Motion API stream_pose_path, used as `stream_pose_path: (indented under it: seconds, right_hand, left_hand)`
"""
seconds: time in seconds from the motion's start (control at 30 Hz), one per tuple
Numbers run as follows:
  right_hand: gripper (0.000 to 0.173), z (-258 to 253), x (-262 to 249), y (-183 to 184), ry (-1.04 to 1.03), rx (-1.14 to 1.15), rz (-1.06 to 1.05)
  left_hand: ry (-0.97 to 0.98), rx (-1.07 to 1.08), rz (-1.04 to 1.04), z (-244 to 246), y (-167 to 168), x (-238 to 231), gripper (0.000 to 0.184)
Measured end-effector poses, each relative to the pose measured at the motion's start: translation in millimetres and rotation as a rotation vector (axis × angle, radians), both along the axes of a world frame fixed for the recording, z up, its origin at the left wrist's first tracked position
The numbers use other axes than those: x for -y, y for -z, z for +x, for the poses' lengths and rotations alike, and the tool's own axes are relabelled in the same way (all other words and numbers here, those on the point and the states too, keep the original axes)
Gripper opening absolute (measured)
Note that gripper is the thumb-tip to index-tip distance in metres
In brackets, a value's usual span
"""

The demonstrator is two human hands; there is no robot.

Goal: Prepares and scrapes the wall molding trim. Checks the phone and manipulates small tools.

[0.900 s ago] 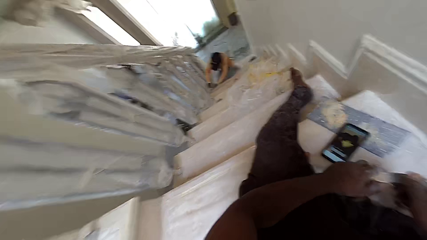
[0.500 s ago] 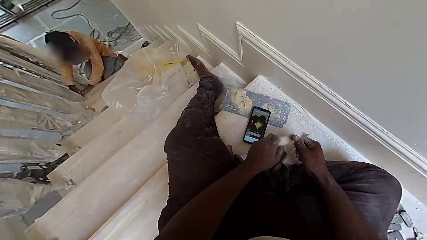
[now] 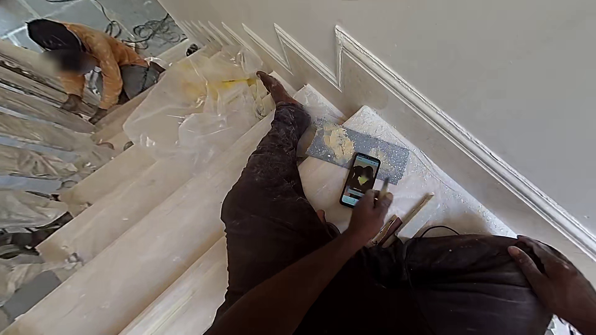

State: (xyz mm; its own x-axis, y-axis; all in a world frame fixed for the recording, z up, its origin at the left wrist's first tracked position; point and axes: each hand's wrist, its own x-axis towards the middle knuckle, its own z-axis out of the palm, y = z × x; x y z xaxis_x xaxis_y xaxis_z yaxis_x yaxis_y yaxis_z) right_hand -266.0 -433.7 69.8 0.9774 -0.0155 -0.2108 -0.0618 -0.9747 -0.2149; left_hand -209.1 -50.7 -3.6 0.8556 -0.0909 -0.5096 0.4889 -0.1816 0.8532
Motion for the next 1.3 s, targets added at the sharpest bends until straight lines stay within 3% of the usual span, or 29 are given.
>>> stream_pose_path:
  seconds: [0.07, 0.23, 0.43, 0.57, 0.73, 0.83, 1.0, 1.17, 1.3]
  right_hand:
    - [0.075, -5.4, 0.0, 14.4, 0.04, 0.053, 0.014]
    - [0.05, 28.7, -6.7, 11.4, 0.113, -0.167, -0.048]
    - [0.057, 24.5, 2.8, 20.0, 0.149, -0.095, 0.031]
    - [0.058, 19.3, 4.3, 23.3, 0.177, -0.042, 0.072]
    - [0.056, 20.6, 2.5, 22.3, 0.189, -0.057, 0.061]
    - [0.057, 19.7, 2.8, 22.2, 0.176, -0.037, 0.065]
    - [0.053, 22.2, -3.0, 19.5, 0.199, -0.063, 0.042]
    - [0.052, 24.5, -4.0, 17.5, 0.198, -0.088, 0.028]
    - [0.055, 17.1, 0.1, 22.3, 0.199, -0.038, 0.053]
  left_hand:
    - [0.002, -0.043, -0.028, -12.7, 2.9, 29.3, 0.047]
    - [-0.047, -0.151, -0.161, -4.3, -4.1, 90.7, 0.047]
    - [-0.323, 0.025, -0.135, 61.0, 0.5, 138.8, 0.054]
    - [-0.43, 0.109, -0.279, 77.1, -2.6, 167.9, 0.053]
    - [-0.367, 0.143, -0.437, 72.2, -14.9, 208.1, 0.052]
    - [-0.319, 0.189, -0.375, 77.7, -16.6, 211.2, 0.053]
    - [-0.414, 0.166, -0.273, 122.9, -20.9, 177.4, 0.056]
    - [-0.254, 0.198, -0.212, 81.9, -18.0, 203.2, 0.063]
    - [-0.338, 0.184, -0.192, 112.3, -18.3, 187.8, 0.061]
